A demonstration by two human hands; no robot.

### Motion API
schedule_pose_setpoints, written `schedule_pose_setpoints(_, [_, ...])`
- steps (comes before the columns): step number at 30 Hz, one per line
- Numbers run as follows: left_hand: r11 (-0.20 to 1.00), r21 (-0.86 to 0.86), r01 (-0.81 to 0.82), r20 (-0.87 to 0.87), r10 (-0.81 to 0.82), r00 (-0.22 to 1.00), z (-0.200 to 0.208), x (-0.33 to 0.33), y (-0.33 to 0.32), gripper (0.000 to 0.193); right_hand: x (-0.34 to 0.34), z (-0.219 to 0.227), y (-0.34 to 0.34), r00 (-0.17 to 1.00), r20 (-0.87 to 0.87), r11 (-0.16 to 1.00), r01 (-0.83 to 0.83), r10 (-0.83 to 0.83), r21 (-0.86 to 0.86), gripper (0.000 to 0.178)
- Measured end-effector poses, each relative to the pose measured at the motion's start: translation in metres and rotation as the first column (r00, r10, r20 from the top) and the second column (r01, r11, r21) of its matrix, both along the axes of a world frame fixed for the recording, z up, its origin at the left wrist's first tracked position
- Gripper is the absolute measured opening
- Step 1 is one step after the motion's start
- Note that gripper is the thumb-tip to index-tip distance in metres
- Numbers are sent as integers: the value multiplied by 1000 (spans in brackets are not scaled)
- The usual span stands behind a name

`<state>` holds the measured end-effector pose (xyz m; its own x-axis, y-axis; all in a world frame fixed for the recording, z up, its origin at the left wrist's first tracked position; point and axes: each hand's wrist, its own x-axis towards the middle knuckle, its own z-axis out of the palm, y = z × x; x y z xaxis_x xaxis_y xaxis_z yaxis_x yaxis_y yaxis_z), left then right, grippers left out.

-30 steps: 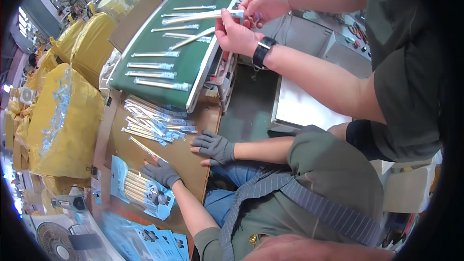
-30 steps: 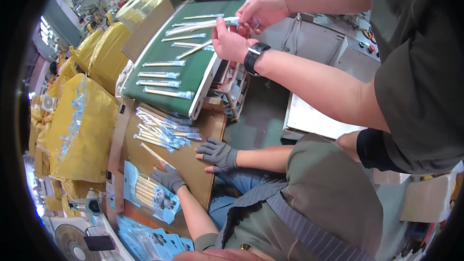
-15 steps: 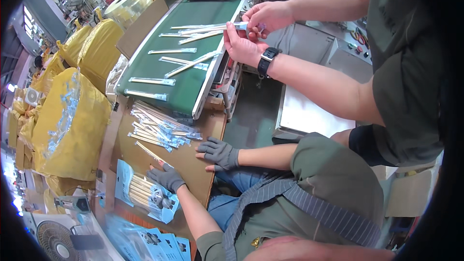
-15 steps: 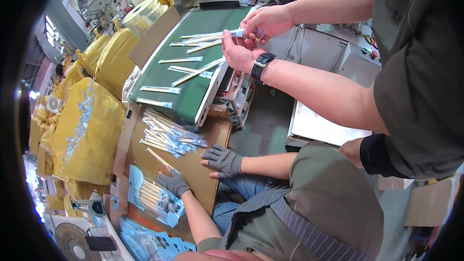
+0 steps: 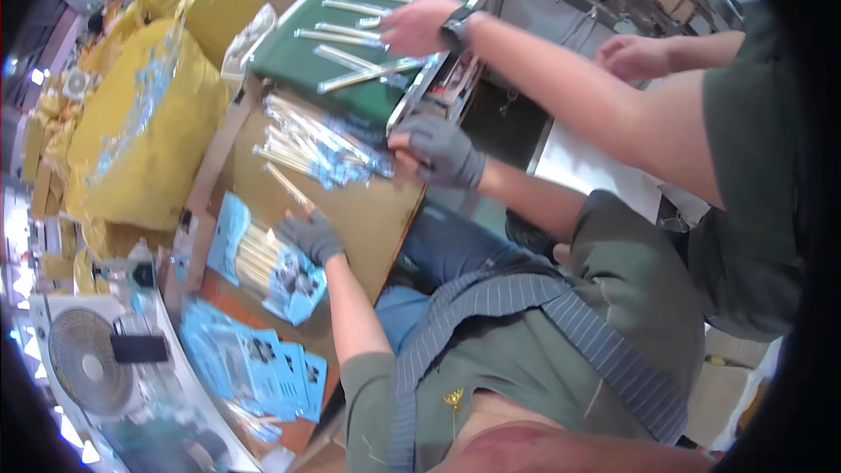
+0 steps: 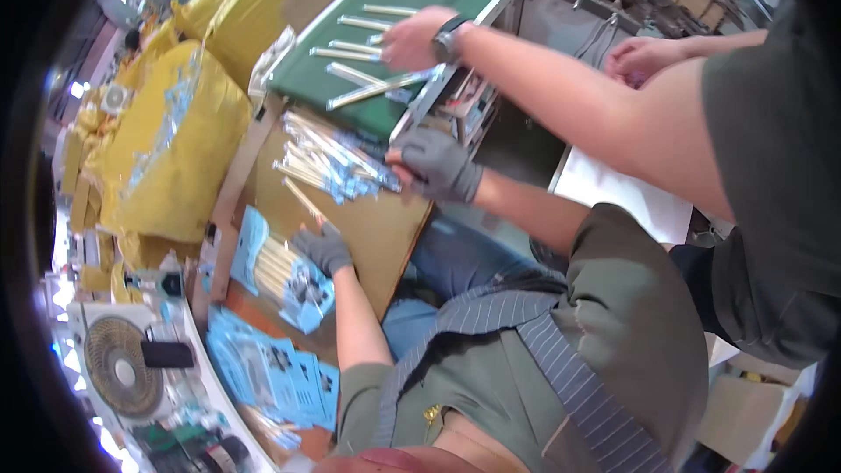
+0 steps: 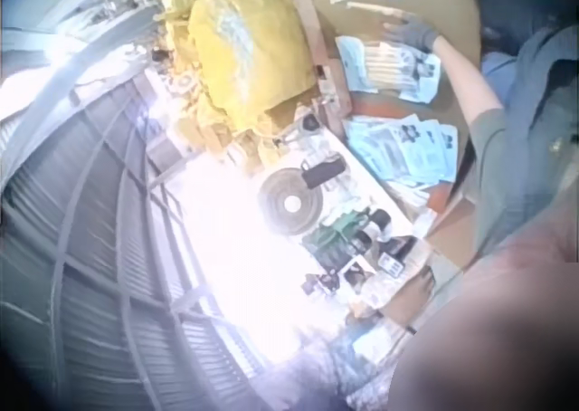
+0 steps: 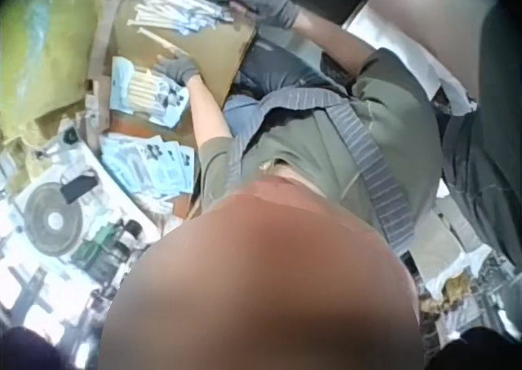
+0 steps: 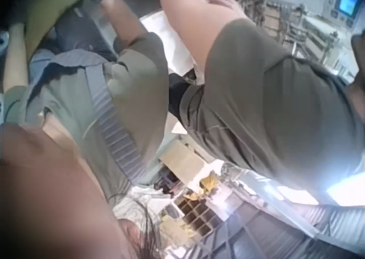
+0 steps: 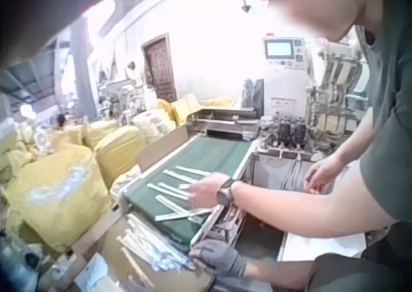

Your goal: The person is manually counting and bundling small sticks, then placing them into plastic bags at a factory workstation.

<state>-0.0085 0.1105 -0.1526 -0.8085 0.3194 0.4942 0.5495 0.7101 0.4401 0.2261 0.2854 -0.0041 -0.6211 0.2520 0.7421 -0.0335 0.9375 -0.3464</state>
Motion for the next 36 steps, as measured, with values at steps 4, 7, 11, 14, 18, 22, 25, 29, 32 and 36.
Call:
schedule_pose_setpoints(4, [973,-226,48,108,-24,994,34,8,0,49,-27,26,24,995,46,973,73,-85,220,35])
schedule_pose_setpoints(7, [1000,8,29,56,-30,998,-8,4,2,51,-71,1,62,882,212,896,367,-420,248,59])
schedule_pose_setpoints(11, [992,-122,12,148,6,989,0,9,-12,56,-109,2,68,732,548,910,380,-406,166,70])
schedule_pose_setpoints(14, [994,-96,42,173,-25,985,12,6,-12,56,-137,9,54,684,561,882,412,-466,231,55])
schedule_pose_setpoints(18, [996,-76,48,145,-37,989,12,5,-10,56,-151,23,74,726,510,866,493,-462,82,30])
schedule_pose_setpoints(22, [1000,-8,30,171,-28,985,3,2,-14,54,-158,58,93,737,547,886,464,-397,18,22])
schedule_pose_setpoints(25, [998,-10,56,180,-53,982,16,11,-11,53,-147,70,150,665,590,817,577,-458,-16,26])
schedule_pose_setpoints(29, [995,32,89,105,-92,990,21,20,-1,50,-112,30,222,619,670,735,659,-410,-159,44])
schedule_pose_setpoints(32, [987,162,5,321,-57,945,41,17,11,56,-146,22,152,729,635,893,431,-258,-132,56])
schedule_pose_setpoints(36, [954,274,-118,463,-24,886,56,-6,52,68,-185,36,42,687,716,969,241,-127,-59,61])
